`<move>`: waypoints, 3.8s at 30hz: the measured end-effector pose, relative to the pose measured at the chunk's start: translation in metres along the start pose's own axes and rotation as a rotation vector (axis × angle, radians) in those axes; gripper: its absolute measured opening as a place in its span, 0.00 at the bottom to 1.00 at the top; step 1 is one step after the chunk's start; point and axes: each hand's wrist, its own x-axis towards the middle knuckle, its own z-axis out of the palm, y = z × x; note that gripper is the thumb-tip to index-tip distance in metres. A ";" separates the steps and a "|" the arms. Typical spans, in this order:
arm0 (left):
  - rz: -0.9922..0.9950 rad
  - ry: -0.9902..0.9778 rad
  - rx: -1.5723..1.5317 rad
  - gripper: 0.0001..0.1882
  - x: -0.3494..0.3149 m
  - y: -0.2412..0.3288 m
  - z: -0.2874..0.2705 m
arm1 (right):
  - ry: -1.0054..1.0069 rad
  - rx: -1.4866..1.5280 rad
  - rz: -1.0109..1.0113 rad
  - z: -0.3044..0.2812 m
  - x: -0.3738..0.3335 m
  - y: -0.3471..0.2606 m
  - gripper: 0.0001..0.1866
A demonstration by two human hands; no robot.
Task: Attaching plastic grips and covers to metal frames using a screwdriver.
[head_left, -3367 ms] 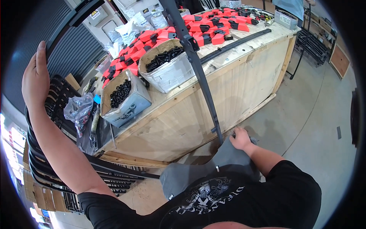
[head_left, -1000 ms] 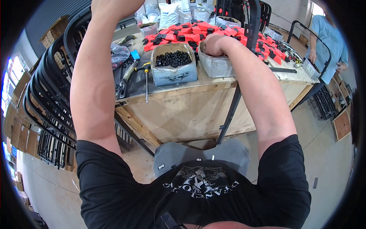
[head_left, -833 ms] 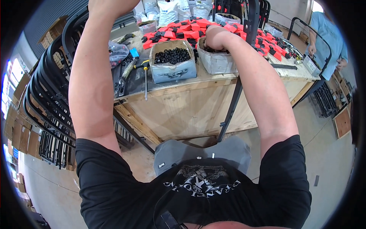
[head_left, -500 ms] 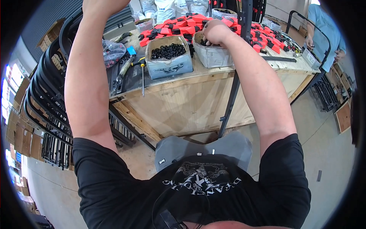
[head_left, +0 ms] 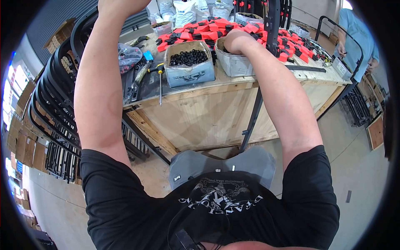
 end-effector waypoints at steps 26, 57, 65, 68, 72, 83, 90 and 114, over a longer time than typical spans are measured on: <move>-0.003 -0.005 0.000 0.35 -0.003 0.003 -0.003 | 0.006 0.204 0.219 -0.014 -0.012 -0.012 0.24; 0.238 -1.232 -0.327 0.27 -0.066 0.055 0.149 | -0.287 2.115 0.898 0.313 -0.376 0.049 0.09; 0.250 -1.124 -0.375 0.22 -0.070 0.052 0.162 | -0.309 2.014 0.762 0.329 -0.371 0.044 0.09; 0.231 -1.139 -0.373 0.20 -0.068 0.052 0.157 | -0.304 1.987 0.762 0.334 -0.369 0.042 0.09; 0.210 -1.066 -0.377 0.19 -0.073 0.049 0.153 | -0.296 1.973 0.733 0.341 -0.368 0.042 0.09; 0.129 -1.130 -0.508 0.18 -0.074 0.042 0.155 | -0.262 1.923 0.757 0.352 -0.370 0.045 0.09; -0.112 -0.946 -0.582 0.10 -0.074 0.051 0.134 | -0.263 1.974 0.812 0.336 -0.369 0.050 0.09; 0.676 -0.484 -1.000 0.12 -0.172 0.282 0.093 | -0.330 2.632 0.860 0.285 -0.359 0.054 0.16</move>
